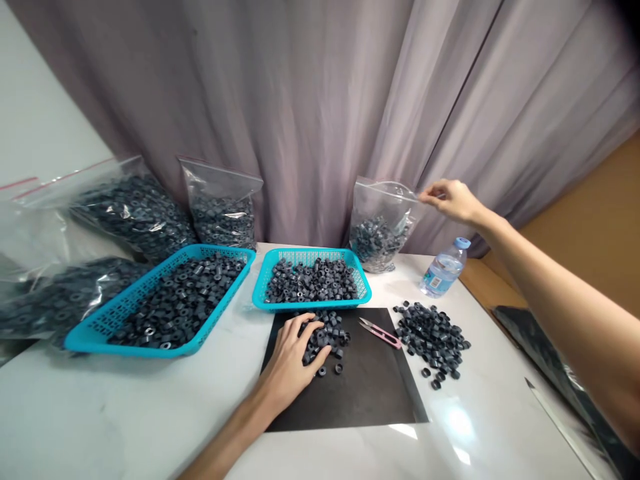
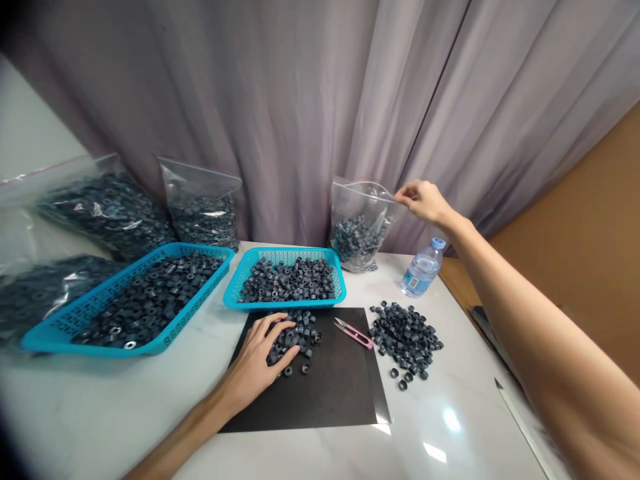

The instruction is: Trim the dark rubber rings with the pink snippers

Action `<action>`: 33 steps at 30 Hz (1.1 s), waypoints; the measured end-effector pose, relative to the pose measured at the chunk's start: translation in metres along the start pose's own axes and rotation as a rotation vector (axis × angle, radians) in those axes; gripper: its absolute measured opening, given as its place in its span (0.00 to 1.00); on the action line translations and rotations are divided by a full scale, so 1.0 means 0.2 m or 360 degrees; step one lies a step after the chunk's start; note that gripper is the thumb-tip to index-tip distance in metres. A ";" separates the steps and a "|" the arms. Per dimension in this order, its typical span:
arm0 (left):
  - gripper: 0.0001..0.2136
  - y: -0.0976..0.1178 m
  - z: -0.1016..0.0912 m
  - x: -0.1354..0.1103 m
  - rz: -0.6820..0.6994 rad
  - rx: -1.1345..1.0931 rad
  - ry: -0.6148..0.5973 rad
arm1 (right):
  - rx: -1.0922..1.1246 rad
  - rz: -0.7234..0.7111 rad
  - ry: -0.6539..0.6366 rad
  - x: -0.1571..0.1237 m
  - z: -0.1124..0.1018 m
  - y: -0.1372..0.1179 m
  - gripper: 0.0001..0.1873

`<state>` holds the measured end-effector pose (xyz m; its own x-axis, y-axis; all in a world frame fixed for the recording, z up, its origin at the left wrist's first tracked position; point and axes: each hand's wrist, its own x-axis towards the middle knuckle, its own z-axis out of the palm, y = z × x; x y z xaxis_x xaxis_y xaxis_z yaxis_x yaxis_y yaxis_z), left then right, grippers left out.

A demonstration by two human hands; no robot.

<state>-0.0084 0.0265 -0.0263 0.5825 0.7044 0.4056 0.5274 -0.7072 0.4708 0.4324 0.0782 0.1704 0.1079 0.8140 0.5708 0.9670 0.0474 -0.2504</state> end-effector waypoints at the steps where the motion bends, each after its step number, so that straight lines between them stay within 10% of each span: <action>1: 0.13 0.00 0.00 0.00 0.0000 -0.0004 0.0000 | -0.0022 -0.0029 0.0021 0.03 -0.02 -0.02 0.13; 7: 0.11 0.01 -0.01 -0.01 0.0014 -0.0041 0.0021 | -0.0135 -0.0197 0.0156 0.04 -0.08 -0.22 0.07; 12: 0.09 0.01 -0.01 0.00 0.0001 -0.0065 0.0095 | 0.0121 -0.0337 0.0443 -0.38 0.08 -0.59 0.09; 17: 0.05 0.03 -0.03 0.00 -0.0031 -0.0099 0.0142 | 0.0334 -0.0409 -0.0479 -0.92 0.46 -0.89 0.14; 26: 0.15 0.02 -0.02 -0.02 -0.0174 -0.0116 0.0193 | 0.0493 -0.0432 -0.0765 -1.05 0.75 -0.88 0.40; 33: 0.20 -0.01 0.00 -0.03 -0.0155 -0.0211 0.0055 | 0.0728 -0.0312 -0.0744 -1.09 0.78 -0.90 0.15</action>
<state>-0.0130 0.0227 -0.0297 0.5098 0.7724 0.3788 0.4929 -0.6231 0.6073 0.1996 -0.0179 -0.0311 -0.2698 0.9251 0.2672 0.7524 0.3757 -0.5410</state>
